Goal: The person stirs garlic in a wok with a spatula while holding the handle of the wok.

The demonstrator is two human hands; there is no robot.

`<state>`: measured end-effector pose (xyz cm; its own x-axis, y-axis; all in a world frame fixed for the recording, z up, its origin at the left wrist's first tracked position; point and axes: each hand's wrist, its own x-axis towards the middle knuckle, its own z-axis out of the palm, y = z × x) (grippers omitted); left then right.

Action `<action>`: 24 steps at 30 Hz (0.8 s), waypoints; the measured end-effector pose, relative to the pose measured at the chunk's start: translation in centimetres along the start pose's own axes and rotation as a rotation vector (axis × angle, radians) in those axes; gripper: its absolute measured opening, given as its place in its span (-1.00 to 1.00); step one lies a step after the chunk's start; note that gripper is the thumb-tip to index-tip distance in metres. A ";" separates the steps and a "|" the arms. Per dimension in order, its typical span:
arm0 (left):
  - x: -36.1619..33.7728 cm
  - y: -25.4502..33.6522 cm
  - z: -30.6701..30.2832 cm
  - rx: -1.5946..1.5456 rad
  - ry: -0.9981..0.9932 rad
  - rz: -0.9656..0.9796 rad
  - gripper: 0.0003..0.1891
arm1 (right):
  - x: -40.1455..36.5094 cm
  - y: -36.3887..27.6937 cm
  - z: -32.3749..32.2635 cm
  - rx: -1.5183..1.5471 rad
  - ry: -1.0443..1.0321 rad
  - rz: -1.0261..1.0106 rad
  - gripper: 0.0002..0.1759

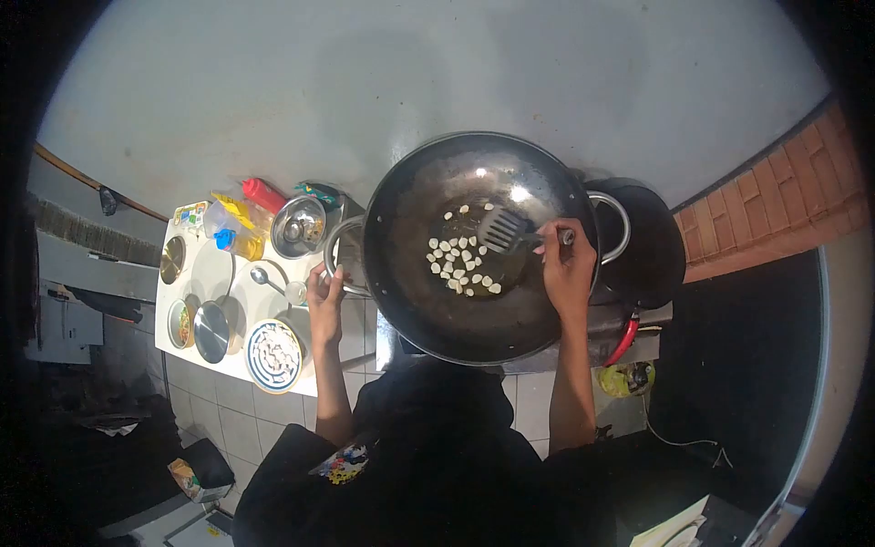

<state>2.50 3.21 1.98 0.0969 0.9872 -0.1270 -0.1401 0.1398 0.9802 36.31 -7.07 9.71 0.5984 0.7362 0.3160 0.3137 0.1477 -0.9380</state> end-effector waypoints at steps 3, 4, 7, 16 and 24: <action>0.1 -0.4 -0.1 -0.032 -0.014 0.014 -0.69 | 0.2 0.6 -0.7 -0.210 0.032 -0.041 -0.89; 0.1 -0.5 -0.1 -0.036 -0.008 0.015 -0.69 | 0.3 0.7 -0.9 -0.209 0.031 -0.040 -0.89; 0.1 -0.6 -0.2 -0.037 -0.009 0.016 -0.68 | 0.4 1.2 -1.1 -0.225 0.078 -0.053 -0.89; 0.2 -0.6 -0.2 -0.029 -0.010 0.012 -0.67 | -1.2 -0.1 1.1 0.077 -0.015 -0.036 -0.94; 0.0 -0.2 0.0 -0.030 -0.013 0.006 -0.68 | -0.9 -1.3 -0.5 -0.150 -0.043 -0.051 -0.92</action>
<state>2.50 3.21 1.75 0.1082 0.9870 -0.1187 -0.1705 0.1361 0.9759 35.72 -8.31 10.74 0.5477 0.7585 0.3530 0.4510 0.0878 -0.8882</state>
